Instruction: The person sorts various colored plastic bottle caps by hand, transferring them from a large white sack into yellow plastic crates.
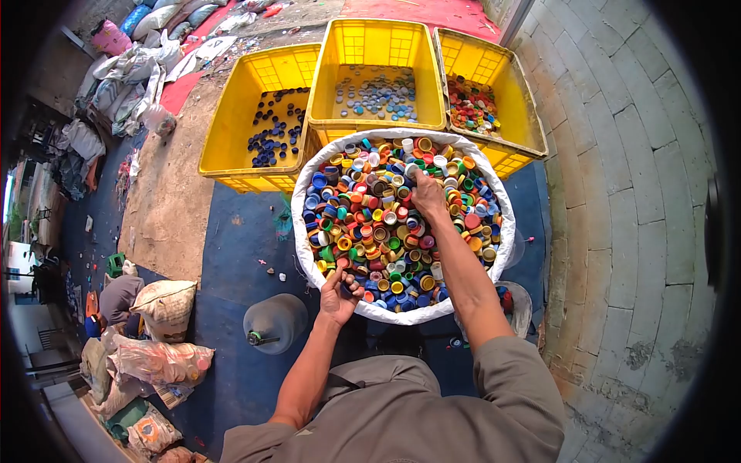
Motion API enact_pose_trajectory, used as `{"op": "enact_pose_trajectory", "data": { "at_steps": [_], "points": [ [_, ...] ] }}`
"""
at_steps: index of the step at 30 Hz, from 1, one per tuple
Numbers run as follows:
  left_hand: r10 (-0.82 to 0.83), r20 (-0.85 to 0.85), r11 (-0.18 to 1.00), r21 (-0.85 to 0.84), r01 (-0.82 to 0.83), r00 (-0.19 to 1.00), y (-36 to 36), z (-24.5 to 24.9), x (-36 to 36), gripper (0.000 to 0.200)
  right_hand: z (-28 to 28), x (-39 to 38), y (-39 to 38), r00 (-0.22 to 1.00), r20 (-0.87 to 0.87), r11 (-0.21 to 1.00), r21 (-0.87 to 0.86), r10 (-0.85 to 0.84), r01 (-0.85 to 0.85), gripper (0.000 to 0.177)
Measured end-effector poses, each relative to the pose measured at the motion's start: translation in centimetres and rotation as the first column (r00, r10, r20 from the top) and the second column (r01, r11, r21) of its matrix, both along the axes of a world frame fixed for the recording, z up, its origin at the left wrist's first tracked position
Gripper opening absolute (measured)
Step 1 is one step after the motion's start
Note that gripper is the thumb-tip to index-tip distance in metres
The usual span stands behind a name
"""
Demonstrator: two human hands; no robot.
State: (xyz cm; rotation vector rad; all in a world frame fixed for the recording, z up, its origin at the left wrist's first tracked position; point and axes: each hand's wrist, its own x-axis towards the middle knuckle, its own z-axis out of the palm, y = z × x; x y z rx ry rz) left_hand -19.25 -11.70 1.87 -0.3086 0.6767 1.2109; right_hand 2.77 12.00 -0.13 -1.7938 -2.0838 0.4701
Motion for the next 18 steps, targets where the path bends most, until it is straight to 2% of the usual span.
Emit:
{"op": "enact_pose_trajectory", "data": {
  "at_steps": [3,7,9,10,11,12,14,15,16,17,18],
  "points": [
    [-0.022,-0.064,0.999,-0.047,0.019,0.998,-0.7,-0.3,0.2,0.027,0.3,0.1,-0.9,1.0,-0.026,1.0,0.017,0.005,-0.004,0.035],
    [-0.089,-0.183,0.995,-0.067,0.078,0.979,0.0,-0.5,0.8,0.02,1.9,0.1,-4.0,0.99,-0.098,0.994,-0.025,0.101,-0.103,0.038],
    [-0.128,-0.262,0.992,-0.055,0.118,0.957,0.8,-0.6,1.3,0.018,1.3,0.4,-5.9,0.97,-0.211,0.99,-0.034,0.124,-0.134,0.045],
    [-0.121,-0.293,0.993,-0.027,0.118,0.948,1.3,-0.6,1.5,0.016,1.9,0.5,-7.3,0.96,-0.274,0.995,-0.066,0.051,-0.072,0.047],
    [-0.137,-0.408,0.99,-0.015,0.143,0.902,1.8,-0.6,1.8,0.016,2.6,0.5,-8.7,0.942,-0.334,0.995,-0.101,-0.023,-0.012,0.049],
    [-0.149,-0.517,0.986,-0.009,0.169,0.843,2.5,-0.3,2.2,0.016,2.5,0.8,-9.9,0.908,-0.411,0.987,-0.159,-0.076,0.011,0.055],
    [-0.173,-0.706,0.973,-0.014,0.23,0.687,3.9,-0.4,2.6,0.018,1.7,1.7,-12.1,0.803,-0.573,0.975,-0.216,-0.166,0.047,0.056],
    [-0.155,-0.814,0.969,-0.015,0.246,0.56,4.6,-0.4,2.9,0.024,1.8,2.0,-13.4,0.748,-0.623,0.964,-0.251,-0.228,0.085,0.056],
    [-0.048,-0.923,0.951,0.075,0.301,0.382,5.5,-1.7,3.1,0.025,1.6,2.1,-14.4,0.638,-0.73,0.966,-0.239,-0.246,0.098,0.056],
    [0.08,-0.977,0.916,0.15,0.372,0.196,6.4,-3.0,3.2,0.026,1.6,2.6,-15.9,0.421,-0.841,0.937,-0.34,-0.341,0.08,0.055],
    [0.053,-0.989,0.903,0.105,0.417,0.135,7.4,-2.3,3.5,0.029,2.1,3.1,-16.9,0.279,-0.851,0.893,-0.447,-0.445,0.061,0.054]
  ]
}}
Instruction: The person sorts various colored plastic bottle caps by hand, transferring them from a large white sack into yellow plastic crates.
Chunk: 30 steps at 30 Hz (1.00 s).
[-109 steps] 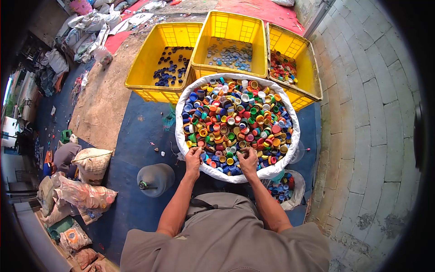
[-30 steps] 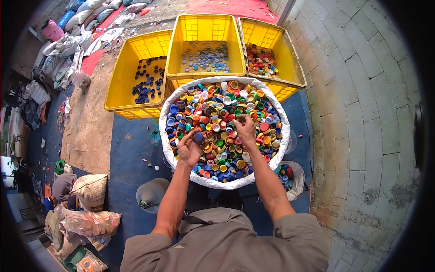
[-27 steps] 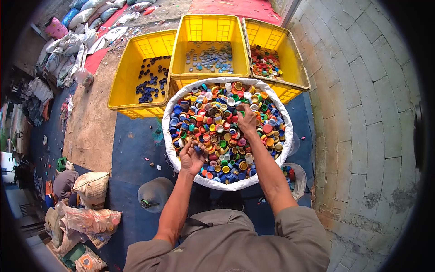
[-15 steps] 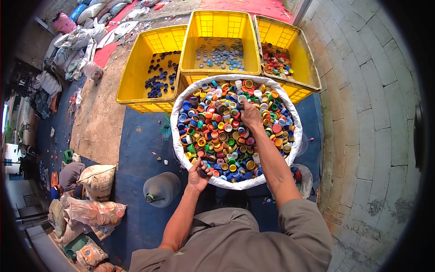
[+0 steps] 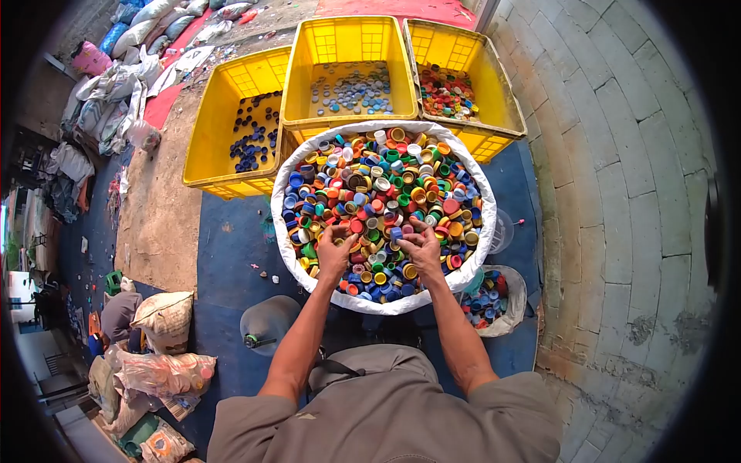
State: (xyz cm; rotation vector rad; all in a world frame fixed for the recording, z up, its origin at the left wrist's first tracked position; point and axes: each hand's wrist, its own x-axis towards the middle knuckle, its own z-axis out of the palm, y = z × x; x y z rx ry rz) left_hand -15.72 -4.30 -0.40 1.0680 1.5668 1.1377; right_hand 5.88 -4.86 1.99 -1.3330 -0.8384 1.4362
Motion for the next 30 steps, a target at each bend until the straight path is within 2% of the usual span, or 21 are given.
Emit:
{"op": "enact_pose_trajectory", "data": {
  "at_steps": [1,2,3,5,6,7,9,11,13,14,16,17,19,21,22,23,25,26,27,29,30],
  "points": [
    [-0.032,-0.145,0.999,0.025,0.036,0.989,0.9,1.9,0.7,0.031,0.3,0.6,-0.8,0.988,-0.145,0.994,-0.106,-0.052,0.036,0.054],
    [-0.053,-0.235,0.995,0.072,0.072,0.971,1.9,1.5,1.0,0.034,0.5,1.1,-1.6,0.936,-0.337,0.989,-0.137,-0.101,0.058,0.053],
    [-0.07,-0.322,0.986,0.118,0.114,0.944,3.0,1.0,1.3,0.036,1.3,1.2,-2.1,0.882,-0.443,0.98,-0.18,-0.16,0.087,0.045],
    [-0.144,-0.412,0.963,0.149,0.223,0.9,4.7,1.1,2.2,0.042,0.7,2.0,-3.3,0.694,-0.697,0.977,-0.209,-0.182,0.047,0.035],
    [-0.188,-0.49,0.947,0.139,0.289,0.851,5.5,0.7,2.4,0.046,0.9,2.2,-3.4,0.642,-0.738,0.967,-0.255,-0.208,0.021,0.028],
    [-0.207,-0.53,0.933,0.147,0.329,0.823,6.2,0.4,2.8,0.047,0.8,2.3,-3.7,0.548,-0.806,0.964,-0.267,-0.225,0.003,0.028],
    [-0.252,-0.621,0.929,0.059,0.365,0.742,7.1,0.3,3.5,0.049,1.2,2.3,-3.9,0.463,-0.845,0.951,-0.309,-0.269,-0.01,0.028],
    [-0.274,-0.667,0.915,0.041,0.401,0.693,7.8,-0.1,3.9,0.046,0.9,2.2,-4.4,0.533,-0.809,0.963,-0.268,-0.248,0.042,0.029],
    [-0.277,-0.717,0.915,0.004,0.402,0.639,8.1,0.0,4.2,0.047,2.1,2.1,-4.8,0.741,-0.648,0.982,-0.161,-0.178,0.096,0.032],
    [-0.266,-0.729,0.916,0.014,0.402,0.631,8.1,-0.2,4.3,0.042,2.4,2.1,-5.0,0.771,-0.609,0.98,-0.166,-0.187,0.106,0.034],
    [-0.194,-0.66,0.932,0.106,0.346,0.725,7.9,-0.1,4.5,0.039,2.8,2.2,-5.1,0.826,-0.528,0.977,-0.174,-0.197,0.122,0.037],
    [-0.156,-0.621,0.937,0.152,0.313,0.768,7.9,0.0,4.7,0.038,2.6,2.5,-5.2,0.778,-0.596,0.978,-0.176,-0.199,0.116,0.035],
    [-0.263,-0.201,0.965,-0.06,0.257,0.944,7.3,1.1,4.8,0.033,1.8,2.9,-5.4,0.665,-0.722,0.98,-0.176,-0.193,0.094,0.031],
    [-0.204,0.261,0.922,-0.273,0.275,0.944,5.9,2.2,4.6,0.032,1.3,3.2,-5.3,0.521,-0.83,0.978,-0.203,-0.197,0.045,0.027],
    [-0.079,0.568,0.937,-0.239,0.256,0.82,4.7,3.0,4.8,0.035,1.5,3.1,-5.1,0.444,-0.875,0.977,-0.211,-0.195,0.015,0.025],
    [0.038,0.742,0.936,-0.261,0.235,0.669,3.9,3.8,4.8,0.038,1.6,3.0,-4.9,0.401,-0.894,0.976,-0.218,-0.199,-0.002,0.023],
    [0.208,0.869,0.916,-0.335,0.223,0.449,2.4,3.9,4.4,0.04,2.1,2.5,-4.9,0.317,-0.925,0.972,-0.233,-0.209,-0.038,0.021],
    [0.256,0.903,0.914,-0.342,0.217,0.344,1.4,3.9,4.2,0.038,1.8,2.5,-4.9,0.287,-0.949,0.984,-0.158,-0.13,-0.077,0.022],
    [0.279,0.933,0.914,-0.331,0.235,0.226,0.7,4.2,3.8,0.038,1.9,2.1,-4.8,0.287,-0.946,0.98,-0.179,-0.149,-0.084,0.02],
    [0.302,0.937,0.912,-0.337,0.234,0.173,-1.0,4.9,3.5,0.037,2.2,1.4,-4.6,0.291,-0.938,0.97,-0.224,-0.187,-0.097,0.018],
    [0.266,0.954,0.922,-0.295,0.253,0.14,-1.7,5.1,3.2,0.038,2.8,1.1,-4.4,0.278,-0.956,0.98,-0.136,-0.092,-0.144,0.019]
  ]
}}
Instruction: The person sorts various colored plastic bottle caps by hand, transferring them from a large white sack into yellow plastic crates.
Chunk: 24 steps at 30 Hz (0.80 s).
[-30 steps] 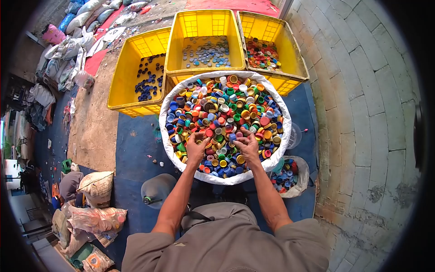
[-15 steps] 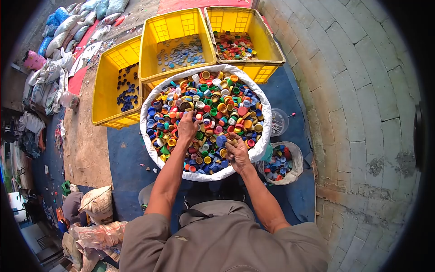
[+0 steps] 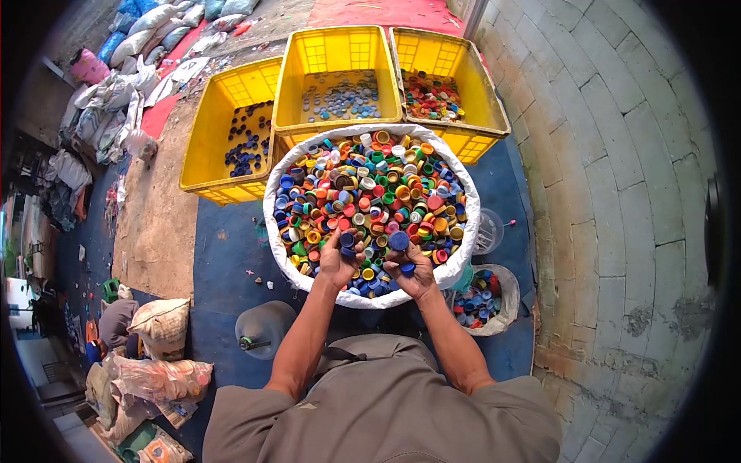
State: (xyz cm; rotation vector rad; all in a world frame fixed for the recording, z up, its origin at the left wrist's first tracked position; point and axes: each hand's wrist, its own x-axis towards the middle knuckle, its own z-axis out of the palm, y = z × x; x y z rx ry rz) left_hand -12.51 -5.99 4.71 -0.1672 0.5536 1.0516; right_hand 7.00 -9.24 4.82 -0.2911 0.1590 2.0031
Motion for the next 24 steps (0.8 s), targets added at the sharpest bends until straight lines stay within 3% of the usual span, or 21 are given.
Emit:
{"op": "enact_pose_trajectory", "data": {
  "at_steps": [4,5,9,16,18,19,24],
  "points": [
    [0.047,0.022,0.998,0.038,-0.047,0.999,-2.2,0.7,-1.0,0.037,0.7,-1.9,0.5,0.994,0.091,0.998,-0.018,0.054,-0.053,0.027],
    [0.059,0.011,0.998,0.022,-0.059,0.998,-2.6,0.7,-1.3,0.036,1.0,-2.3,0.7,0.996,0.039,0.992,-0.102,0.077,-0.073,0.033],
    [0.083,-0.018,0.996,0.037,-0.083,0.996,-4.0,0.7,-2.3,0.032,1.0,-4.2,1.2,0.985,-0.006,0.984,-0.054,0.171,-0.171,0.039],
    [0.252,0.033,0.967,0.037,-0.253,0.967,-5.8,-0.6,-4.5,0.032,0.3,-7.2,2.0,0.899,0.284,0.941,-0.162,0.332,-0.297,0.038],
    [0.274,0.09,0.954,0.103,-0.282,0.958,-6.4,-1.4,-5.7,0.034,-0.2,-8.4,1.5,0.868,0.381,0.943,-0.217,0.318,-0.25,0.038],
    [0.302,0.024,0.952,0.041,-0.303,0.953,-6.6,-1.8,-6.1,0.035,-0.8,-8.9,1.4,0.849,0.416,0.941,-0.234,0.325,-0.245,0.037],
    [0.371,0.059,0.928,0.009,-0.372,0.927,-7.1,-3.3,-8.8,0.038,-1.1,-11.5,0.3,0.842,0.395,0.915,-0.317,0.367,-0.25,0.04]
  ]
}}
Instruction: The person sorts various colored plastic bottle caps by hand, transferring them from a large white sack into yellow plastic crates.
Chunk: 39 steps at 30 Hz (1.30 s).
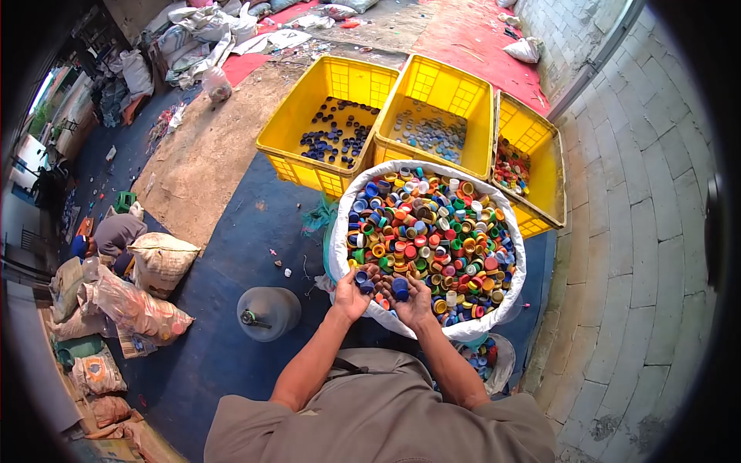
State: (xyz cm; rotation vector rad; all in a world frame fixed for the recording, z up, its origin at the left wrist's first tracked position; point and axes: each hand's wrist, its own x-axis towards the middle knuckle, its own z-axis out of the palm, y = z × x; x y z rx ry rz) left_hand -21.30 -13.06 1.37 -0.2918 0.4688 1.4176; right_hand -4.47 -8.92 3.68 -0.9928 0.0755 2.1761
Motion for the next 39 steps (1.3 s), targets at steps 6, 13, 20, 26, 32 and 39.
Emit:
{"op": "enact_pose_trajectory", "data": {
  "at_steps": [6,13,20,26,32,39],
  "points": [
    [0.007,-0.087,0.991,-0.134,-0.019,0.996,1.7,0.2,-4.1,0.039,-1.4,-4.3,0.4,0.99,-0.113,0.996,-0.03,-0.085,0.082,0.044],
    [0.132,-0.034,0.991,0.031,-0.131,0.991,12.6,4.1,-13.1,0.052,3.9,-14.0,11.4,0.959,-0.265,0.964,0.213,-0.099,0.158,0.029],
    [0.19,-0.279,0.982,0.051,-0.183,0.941,15.9,10.0,-18.1,0.081,9.6,-18.1,16.2,0.952,-0.285,0.897,0.383,-0.112,0.221,0.052],
    [0.047,-0.478,0.995,-0.059,-0.086,0.877,7.0,3.1,-13.8,0.036,3.6,-12.4,5.2,0.99,0.14,0.934,0.35,0.017,-0.065,0.076],
    [-0.188,-0.815,0.978,-0.206,0.028,0.548,1.6,-0.2,-6.4,0.035,-1.4,-4.7,-3.8,0.902,0.41,0.937,0.242,0.137,-0.252,0.056],
    [-0.209,-0.975,0.961,-0.218,0.168,-0.072,3.5,-1.6,-1.1,0.039,-2.0,2.0,-4.7,0.795,0.598,0.89,0.302,0.102,-0.342,0.044]
  ]
}}
